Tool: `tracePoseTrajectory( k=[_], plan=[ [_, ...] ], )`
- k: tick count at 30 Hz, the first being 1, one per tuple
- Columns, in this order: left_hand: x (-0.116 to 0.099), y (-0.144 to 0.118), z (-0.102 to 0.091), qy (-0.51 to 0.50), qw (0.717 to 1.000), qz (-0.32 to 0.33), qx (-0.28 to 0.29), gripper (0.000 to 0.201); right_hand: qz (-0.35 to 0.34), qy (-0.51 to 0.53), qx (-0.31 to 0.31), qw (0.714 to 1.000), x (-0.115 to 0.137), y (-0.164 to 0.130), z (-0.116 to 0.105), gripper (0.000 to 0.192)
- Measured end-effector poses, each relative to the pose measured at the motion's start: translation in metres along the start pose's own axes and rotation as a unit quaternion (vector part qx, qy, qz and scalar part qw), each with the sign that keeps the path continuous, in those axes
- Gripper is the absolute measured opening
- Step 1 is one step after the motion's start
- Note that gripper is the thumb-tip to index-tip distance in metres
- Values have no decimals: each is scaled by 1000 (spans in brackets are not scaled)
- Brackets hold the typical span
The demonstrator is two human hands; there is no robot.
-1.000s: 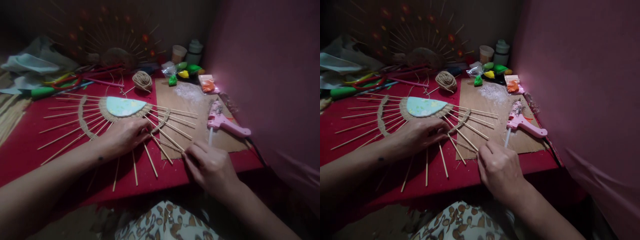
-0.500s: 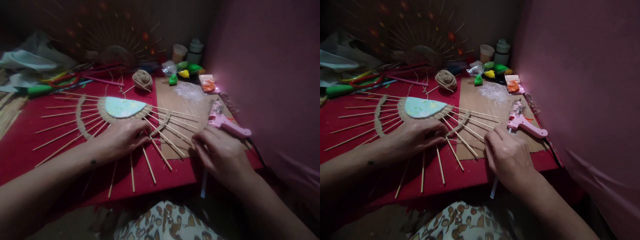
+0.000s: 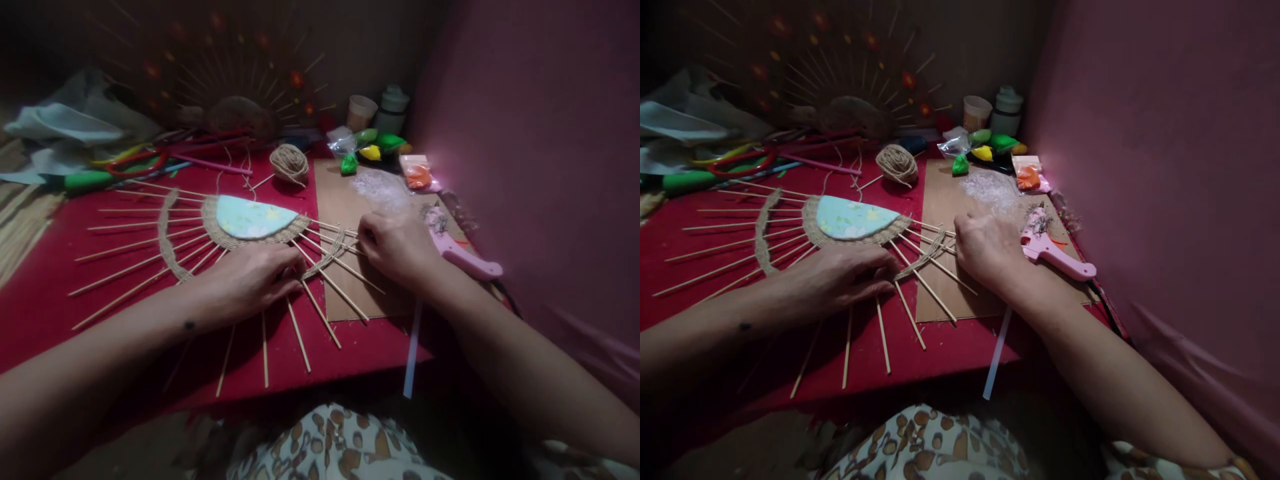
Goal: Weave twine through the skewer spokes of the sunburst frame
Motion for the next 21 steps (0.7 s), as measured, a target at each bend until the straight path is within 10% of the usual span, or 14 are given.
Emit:
tracePoseTrajectory(
  k=[13,21],
  plan=[
    [-8,17,-13,11,997,54,-63,26,40,38,6,998,-4,-6,12,19],
    [-27,46,9,98,994,-28,-38,26,65,90,9,994,-7,-4,14,18]
  ],
)
Point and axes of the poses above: each hand's wrist, its own y-axis towards the middle knuckle, its own z-axis out of the palm, x = y × z, the point moved 2 cm from there along y, towards the middle knuckle, and after that the axes turned 12 degrees about -x, right-handed, at the moved point
